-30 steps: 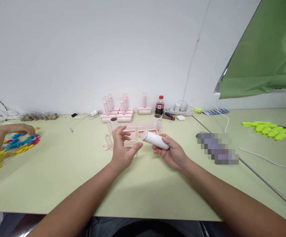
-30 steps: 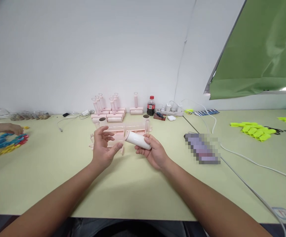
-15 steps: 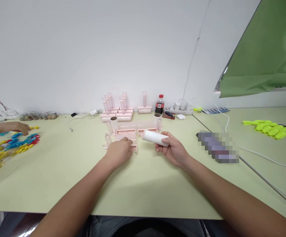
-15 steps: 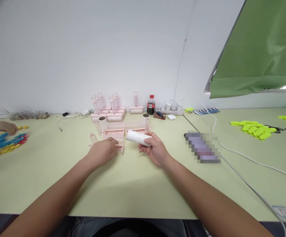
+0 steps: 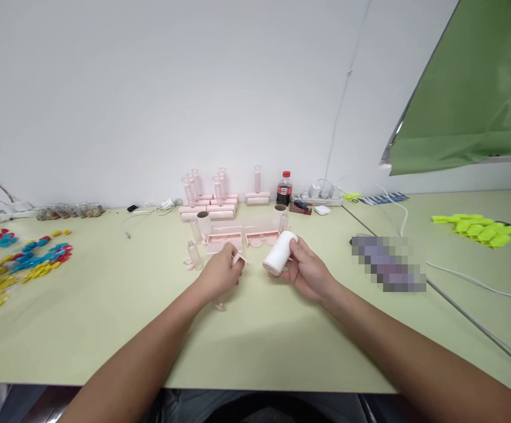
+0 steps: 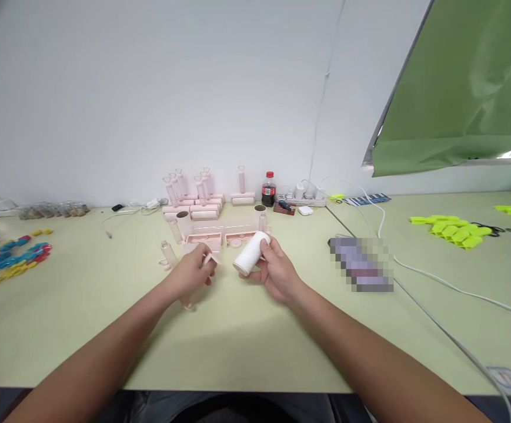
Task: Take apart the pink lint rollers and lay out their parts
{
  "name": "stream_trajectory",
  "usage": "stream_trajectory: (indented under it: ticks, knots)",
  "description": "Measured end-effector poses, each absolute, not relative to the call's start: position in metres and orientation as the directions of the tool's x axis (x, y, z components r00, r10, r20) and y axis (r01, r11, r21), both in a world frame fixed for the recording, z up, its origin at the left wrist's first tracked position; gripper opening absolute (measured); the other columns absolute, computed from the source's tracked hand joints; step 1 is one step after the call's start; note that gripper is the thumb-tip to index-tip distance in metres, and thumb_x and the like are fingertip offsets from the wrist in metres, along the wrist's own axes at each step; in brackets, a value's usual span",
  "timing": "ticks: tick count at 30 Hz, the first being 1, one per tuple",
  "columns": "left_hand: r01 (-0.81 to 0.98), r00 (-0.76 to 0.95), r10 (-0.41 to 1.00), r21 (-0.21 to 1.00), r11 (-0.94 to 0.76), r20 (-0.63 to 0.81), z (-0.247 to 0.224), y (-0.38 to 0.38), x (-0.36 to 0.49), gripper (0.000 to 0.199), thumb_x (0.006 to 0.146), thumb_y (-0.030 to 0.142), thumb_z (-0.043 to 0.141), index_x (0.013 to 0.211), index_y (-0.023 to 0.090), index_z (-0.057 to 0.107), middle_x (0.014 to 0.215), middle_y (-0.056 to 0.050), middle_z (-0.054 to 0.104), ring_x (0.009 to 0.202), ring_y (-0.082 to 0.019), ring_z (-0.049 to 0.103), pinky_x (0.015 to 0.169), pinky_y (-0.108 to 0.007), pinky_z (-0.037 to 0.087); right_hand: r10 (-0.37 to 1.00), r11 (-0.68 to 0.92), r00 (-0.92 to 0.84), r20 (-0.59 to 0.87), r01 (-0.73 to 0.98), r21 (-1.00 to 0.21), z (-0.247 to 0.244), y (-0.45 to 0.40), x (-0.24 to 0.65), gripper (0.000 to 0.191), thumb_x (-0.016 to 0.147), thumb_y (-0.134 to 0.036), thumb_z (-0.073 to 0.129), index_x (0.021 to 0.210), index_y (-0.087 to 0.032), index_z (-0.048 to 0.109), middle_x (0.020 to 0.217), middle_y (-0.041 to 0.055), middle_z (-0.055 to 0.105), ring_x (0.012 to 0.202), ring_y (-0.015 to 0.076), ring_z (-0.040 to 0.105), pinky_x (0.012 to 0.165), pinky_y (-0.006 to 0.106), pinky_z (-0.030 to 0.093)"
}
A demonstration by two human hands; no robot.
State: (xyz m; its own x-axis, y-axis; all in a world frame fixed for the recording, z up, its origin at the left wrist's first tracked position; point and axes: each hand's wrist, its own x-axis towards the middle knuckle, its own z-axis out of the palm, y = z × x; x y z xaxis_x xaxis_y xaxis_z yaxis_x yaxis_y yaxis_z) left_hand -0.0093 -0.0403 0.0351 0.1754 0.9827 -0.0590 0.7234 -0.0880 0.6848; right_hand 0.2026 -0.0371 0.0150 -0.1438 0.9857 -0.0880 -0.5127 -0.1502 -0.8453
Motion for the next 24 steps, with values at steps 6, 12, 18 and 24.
stream_trajectory:
  ticks: [6,12,18,24]
  knots:
    - [0.066,0.072,0.984,0.985,0.159,-0.164,0.037,-0.036,0.003,0.020,0.086,0.035,0.045,0.102,0.023,0.046,0.071,0.003,0.051,0.049,-0.012,0.052,0.047,-0.024,0.044,0.968,-0.174,-0.243,-0.058,-0.493,-0.852,0.017,-0.050,0.196,0.042,0.083,-0.038,0.069,0.119,-0.033,0.048,0.102,0.0012,0.057,0.085,0.0214,0.065,0.064,0.046,0.062]
    - [-0.164,0.215,0.969,0.974,0.156,-0.119,0.033,-0.041,0.010,0.027,0.085,0.045,0.058,0.090,0.020,0.051,0.082,0.000,0.055,0.065,-0.011,0.056,0.056,-0.022,0.047,0.964,-0.070,-0.264,0.039,-0.392,-0.917,0.014,-0.055,0.190,0.065,0.075,-0.029,0.077,0.127,-0.035,0.039,0.110,0.0012,0.058,0.088,0.0224,0.067,0.065,0.040,0.061]
    - [-0.142,0.217,0.974,0.989,-0.037,0.068,0.026,-0.038,0.014,0.044,0.082,0.056,0.062,0.104,0.019,0.053,0.086,0.000,0.056,0.068,-0.011,0.055,0.059,-0.022,0.046,0.966,0.025,-0.233,0.115,-0.356,-0.934,0.011,-0.056,0.185,0.066,0.073,-0.034,0.077,0.124,-0.032,0.036,0.120,0.0053,0.059,0.088,0.0233,0.067,0.059,0.037,0.059]
    - [-0.155,0.166,0.977,0.982,-0.107,0.133,0.022,-0.041,0.019,0.052,0.081,0.058,0.063,0.114,0.021,0.049,0.089,0.000,0.056,0.065,-0.010,0.054,0.057,-0.022,0.046,0.946,0.000,-0.310,0.098,-0.301,-0.954,0.011,-0.061,0.183,0.064,0.076,-0.032,0.073,0.127,-0.031,0.035,0.126,0.0086,0.061,0.100,0.0252,0.065,0.065,0.034,0.056]
